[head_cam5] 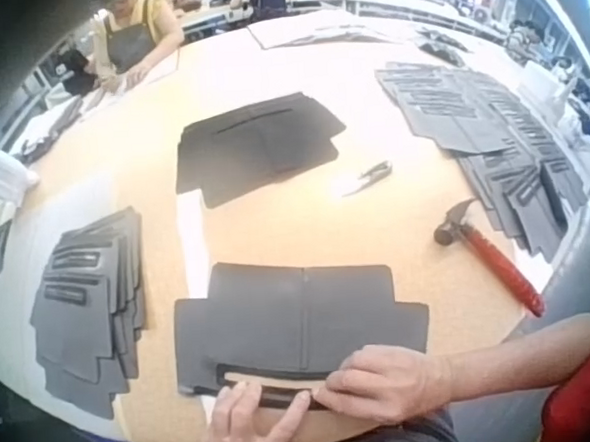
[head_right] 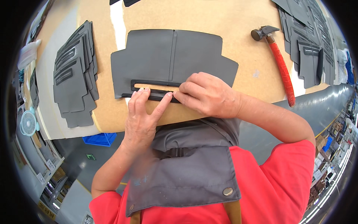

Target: The recorder is assembling and finishing leather components, including using a hammer to flatten seams and scissors to trim material.

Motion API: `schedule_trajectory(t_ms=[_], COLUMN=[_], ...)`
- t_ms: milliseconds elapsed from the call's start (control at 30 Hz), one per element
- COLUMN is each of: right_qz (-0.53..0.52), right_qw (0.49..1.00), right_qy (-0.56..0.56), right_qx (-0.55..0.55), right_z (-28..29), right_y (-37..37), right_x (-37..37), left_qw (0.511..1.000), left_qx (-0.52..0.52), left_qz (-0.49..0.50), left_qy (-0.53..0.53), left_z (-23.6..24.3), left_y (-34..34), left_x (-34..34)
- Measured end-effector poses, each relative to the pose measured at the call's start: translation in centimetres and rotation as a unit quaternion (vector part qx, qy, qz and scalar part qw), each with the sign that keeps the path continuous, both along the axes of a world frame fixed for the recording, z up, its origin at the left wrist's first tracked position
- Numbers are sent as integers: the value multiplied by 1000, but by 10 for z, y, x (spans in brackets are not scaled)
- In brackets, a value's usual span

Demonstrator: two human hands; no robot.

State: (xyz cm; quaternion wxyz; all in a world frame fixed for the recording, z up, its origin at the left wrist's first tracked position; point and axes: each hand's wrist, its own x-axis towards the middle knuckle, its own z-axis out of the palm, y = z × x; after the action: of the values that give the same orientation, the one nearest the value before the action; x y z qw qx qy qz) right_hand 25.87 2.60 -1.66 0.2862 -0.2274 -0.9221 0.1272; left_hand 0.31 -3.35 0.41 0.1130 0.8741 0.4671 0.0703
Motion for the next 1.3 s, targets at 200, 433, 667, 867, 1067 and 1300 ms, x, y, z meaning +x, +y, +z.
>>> schedule_trajectory(t_ms=[200,433,667,867,1067,1300], right_qz=[-28,-19,-25,-27,-22,-27], right_qw=[999,1000,1000,999,1000,999], right_qy=[-6,-14,-6,-11,-15,-15], right_qx=[-39,18,-1,-21,-17,-32], right_z=[-1,-2,-4,-2,-1,1], right_y=[-5,-9,-10,-14,-19,-22], right_x=[10,9,9,20,31,37], left_qw=[1000,998,998,999,998,997], left_qx=[9,59,52,46,60,71], left_qz=[-8,6,14,20,23,7], left_qy=[16,-1,-26,-4,18,23], left_z=[0,5,-2,1,2,1], left_y=[-1,-6,-17,-23,-24,-29], left_x=[-1,13,30,34,41,50])
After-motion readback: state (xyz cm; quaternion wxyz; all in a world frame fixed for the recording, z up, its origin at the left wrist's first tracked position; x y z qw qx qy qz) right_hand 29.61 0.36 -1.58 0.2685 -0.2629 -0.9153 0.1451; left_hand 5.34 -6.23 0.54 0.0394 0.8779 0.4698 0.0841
